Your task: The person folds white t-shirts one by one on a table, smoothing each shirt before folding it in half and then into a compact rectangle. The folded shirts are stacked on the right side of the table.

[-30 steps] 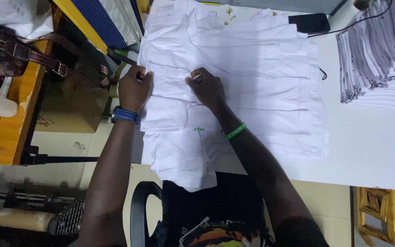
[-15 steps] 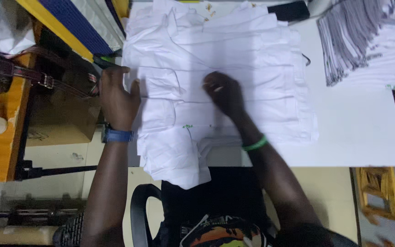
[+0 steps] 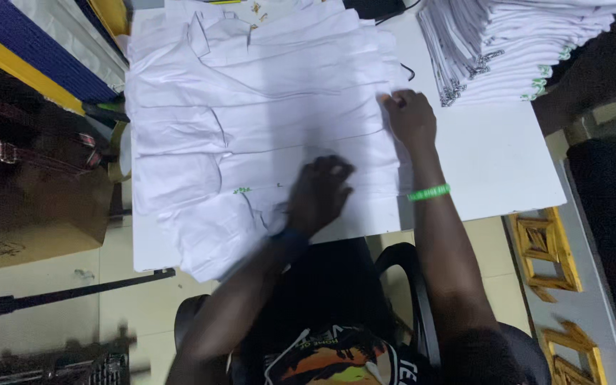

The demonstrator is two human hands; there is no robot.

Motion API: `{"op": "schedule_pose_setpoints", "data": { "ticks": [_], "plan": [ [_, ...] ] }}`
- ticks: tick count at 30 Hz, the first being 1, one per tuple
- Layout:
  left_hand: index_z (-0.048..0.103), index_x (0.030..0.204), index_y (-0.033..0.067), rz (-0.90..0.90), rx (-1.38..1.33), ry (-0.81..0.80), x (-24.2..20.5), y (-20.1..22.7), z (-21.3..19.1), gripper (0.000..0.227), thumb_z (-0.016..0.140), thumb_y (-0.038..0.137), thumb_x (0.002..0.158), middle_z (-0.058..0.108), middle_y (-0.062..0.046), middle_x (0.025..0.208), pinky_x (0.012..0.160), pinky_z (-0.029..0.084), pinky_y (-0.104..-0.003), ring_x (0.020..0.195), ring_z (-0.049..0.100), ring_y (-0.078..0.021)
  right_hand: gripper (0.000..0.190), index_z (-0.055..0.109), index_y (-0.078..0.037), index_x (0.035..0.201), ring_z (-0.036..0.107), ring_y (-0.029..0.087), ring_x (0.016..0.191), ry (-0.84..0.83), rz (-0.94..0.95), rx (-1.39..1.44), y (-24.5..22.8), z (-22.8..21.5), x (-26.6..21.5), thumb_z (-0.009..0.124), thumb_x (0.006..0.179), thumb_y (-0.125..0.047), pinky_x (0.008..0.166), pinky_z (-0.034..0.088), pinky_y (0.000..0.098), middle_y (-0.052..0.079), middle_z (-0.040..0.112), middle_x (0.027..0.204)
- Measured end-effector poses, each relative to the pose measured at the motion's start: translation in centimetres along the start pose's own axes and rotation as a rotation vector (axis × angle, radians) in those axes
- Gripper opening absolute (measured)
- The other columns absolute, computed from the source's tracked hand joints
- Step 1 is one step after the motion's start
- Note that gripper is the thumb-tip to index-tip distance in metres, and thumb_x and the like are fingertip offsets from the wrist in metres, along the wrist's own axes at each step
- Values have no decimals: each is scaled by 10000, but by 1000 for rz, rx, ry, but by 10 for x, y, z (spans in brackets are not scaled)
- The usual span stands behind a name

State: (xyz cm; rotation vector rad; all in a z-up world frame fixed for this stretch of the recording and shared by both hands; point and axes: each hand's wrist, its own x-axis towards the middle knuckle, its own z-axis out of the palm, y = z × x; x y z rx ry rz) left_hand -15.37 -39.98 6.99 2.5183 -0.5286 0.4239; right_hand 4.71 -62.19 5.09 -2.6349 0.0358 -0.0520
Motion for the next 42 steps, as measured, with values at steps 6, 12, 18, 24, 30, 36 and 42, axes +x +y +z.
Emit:
{"op": "schedule_pose_setpoints", "data": {
  "ticks": [6,12,18,24,30,36,42],
  "plan": [
    [616,1290,262,-85,136,-104,47,44,61,387,714,299,918,632,-69,1185,918,509,-479,1101,642,-302,405,731,-193,1151,682,377,1117,-52,-12,7,1,13,35,682,923,-525,961,532,494,147,688,1070],
    [643,1221,189,-43,190,-8,69,49,91,291,672,247,938,608,-85,1042,827,500,-463,983,646,-300,273,704,-252,1033,691,268,1086,-103,49,230,15,23,51,759,863,-458,937,524,404,23,693,1043],
    [691,1088,196,47,199,312,71,52,97,159,655,183,934,571,-42,886,654,541,-423,783,656,-269,249,679,-254,1036,693,271,1077,-94,28,279,10,10,43,772,883,-427,916,521,404,26,696,1030],
    [739,1123,256,-140,14,278,74,60,82,201,682,297,934,672,-15,958,676,600,-388,845,729,-248,244,676,-237,1019,687,257,1023,-70,-36,325,19,8,45,782,900,-421,883,514,391,27,695,996],
    [704,1180,263,-217,-163,271,67,71,89,211,646,236,980,674,-7,991,726,630,-397,887,744,-254,258,636,-239,1008,697,247,925,-15,-49,355,30,9,46,786,919,-430,786,520,407,38,676,938],
    [671,1203,246,-237,-298,211,68,89,94,203,629,221,1005,665,-27,1015,741,633,-462,890,743,-311,195,635,-162,1007,625,208,785,44,-53,431,51,-7,39,790,933,-255,639,482,355,60,599,861],
    [671,1177,230,-244,-599,318,69,88,83,199,536,309,1055,666,-6,947,692,648,-376,858,746,-254,200,638,-129,1018,514,85,620,52,28,667,45,-21,29,811,933,-180,510,404,236,-13,494,809]
  ]
}}
